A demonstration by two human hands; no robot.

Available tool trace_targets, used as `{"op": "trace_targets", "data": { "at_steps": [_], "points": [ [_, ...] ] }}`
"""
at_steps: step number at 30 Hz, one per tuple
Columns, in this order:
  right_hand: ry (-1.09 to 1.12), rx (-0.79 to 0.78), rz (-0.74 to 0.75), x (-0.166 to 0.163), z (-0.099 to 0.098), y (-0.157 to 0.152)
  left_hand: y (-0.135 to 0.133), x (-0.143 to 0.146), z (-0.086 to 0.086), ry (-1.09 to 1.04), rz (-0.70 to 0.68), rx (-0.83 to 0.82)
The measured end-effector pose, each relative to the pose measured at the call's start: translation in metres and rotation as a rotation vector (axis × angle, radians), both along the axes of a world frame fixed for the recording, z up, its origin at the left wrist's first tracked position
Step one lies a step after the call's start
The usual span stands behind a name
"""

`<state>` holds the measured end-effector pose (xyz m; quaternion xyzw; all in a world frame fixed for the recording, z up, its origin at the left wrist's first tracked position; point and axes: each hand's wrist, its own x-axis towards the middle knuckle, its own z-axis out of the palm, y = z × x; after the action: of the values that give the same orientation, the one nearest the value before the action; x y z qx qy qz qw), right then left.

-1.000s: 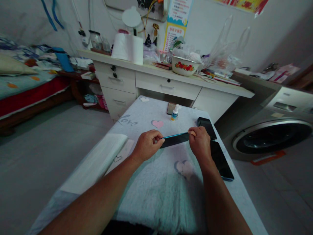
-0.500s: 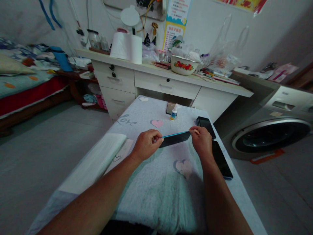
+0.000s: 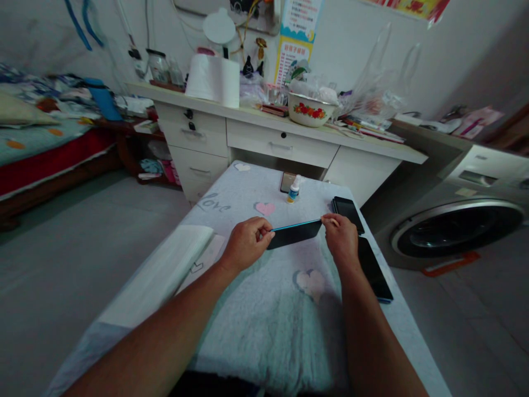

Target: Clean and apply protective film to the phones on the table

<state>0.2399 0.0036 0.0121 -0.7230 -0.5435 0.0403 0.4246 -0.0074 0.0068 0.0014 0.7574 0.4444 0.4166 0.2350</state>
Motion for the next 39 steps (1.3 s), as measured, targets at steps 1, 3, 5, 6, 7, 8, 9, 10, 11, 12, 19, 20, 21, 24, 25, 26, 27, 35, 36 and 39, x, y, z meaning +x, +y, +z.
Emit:
{"op": "trace_targets", "data": {
  "at_steps": [1,3,5,6,7,8,9,10,11,12,19,20,21,24,25,26,27,35,36,39],
  "points": [
    [0.01,-0.011,-0.002,0.001,-0.002,0.001,0.0,-0.001,0.0,0.003,0.003,0.001],
    [0.024,-0.035,0.0,0.004,-0.008,0.003,0.001,-0.001,0.0,0.008,0.009,-0.002],
    [0.026,-0.061,0.009,0.006,-0.014,0.006,0.001,-0.002,0.0,0.006,0.015,0.0],
    [0.022,-0.073,0.014,0.007,-0.017,0.007,0.001,-0.002,0.0,0.006,0.017,0.001],
    [0.017,-0.087,0.021,0.008,-0.019,0.007,0.001,-0.002,0.0,0.005,0.02,0.001],
    [0.009,-0.1,0.026,0.008,-0.021,0.008,0.001,-0.002,0.0,0.007,0.021,0.002],
    [-0.001,-0.114,0.032,0.008,-0.023,0.008,0.0,-0.002,0.0,0.01,0.022,0.001],
    [-0.012,-0.126,0.04,0.007,-0.024,0.008,0.0,-0.002,0.001,0.015,0.022,0.0],
    [-0.024,-0.138,0.048,0.007,-0.025,0.008,0.0,-0.002,0.001,0.019,0.022,-0.001],
    [-0.033,-0.151,0.052,0.007,-0.025,0.008,0.001,-0.002,0.001,0.022,0.023,-0.002],
    [0.05,-0.177,0.031,0.009,-0.027,0.008,0.0,-0.002,0.003,0.041,0.027,0.003],
    [0.108,-0.155,0.031,0.009,-0.027,0.008,0.0,-0.002,0.004,0.045,0.026,0.004],
    [0.188,-0.124,0.033,0.008,-0.027,0.009,-0.001,-0.002,0.004,0.048,0.026,0.005],
    [0.515,-0.015,0.055,0.001,-0.022,0.008,0.0,-0.001,0.004,0.053,0.022,0.013],
    [0.616,0.013,0.07,-0.001,-0.02,0.008,0.0,-0.001,0.003,0.054,0.02,0.017],
    [0.681,0.04,0.09,-0.004,-0.018,0.007,0.0,-0.001,0.003,0.055,0.019,0.02],
    [0.727,0.054,0.092,-0.006,-0.015,0.007,0.0,-0.002,0.002,0.056,0.021,0.025],
    [0.782,-0.005,0.133,-0.007,-0.015,0.005,0.001,-0.002,0.0,0.066,0.024,0.045],
    [0.778,-0.035,0.14,-0.005,-0.017,0.005,0.001,-0.002,0.0,0.066,0.025,0.044],
    [0.674,-0.099,0.142,0.0,-0.025,0.006,0.001,-0.003,-0.001,0.065,0.035,0.04]
  ]
}}
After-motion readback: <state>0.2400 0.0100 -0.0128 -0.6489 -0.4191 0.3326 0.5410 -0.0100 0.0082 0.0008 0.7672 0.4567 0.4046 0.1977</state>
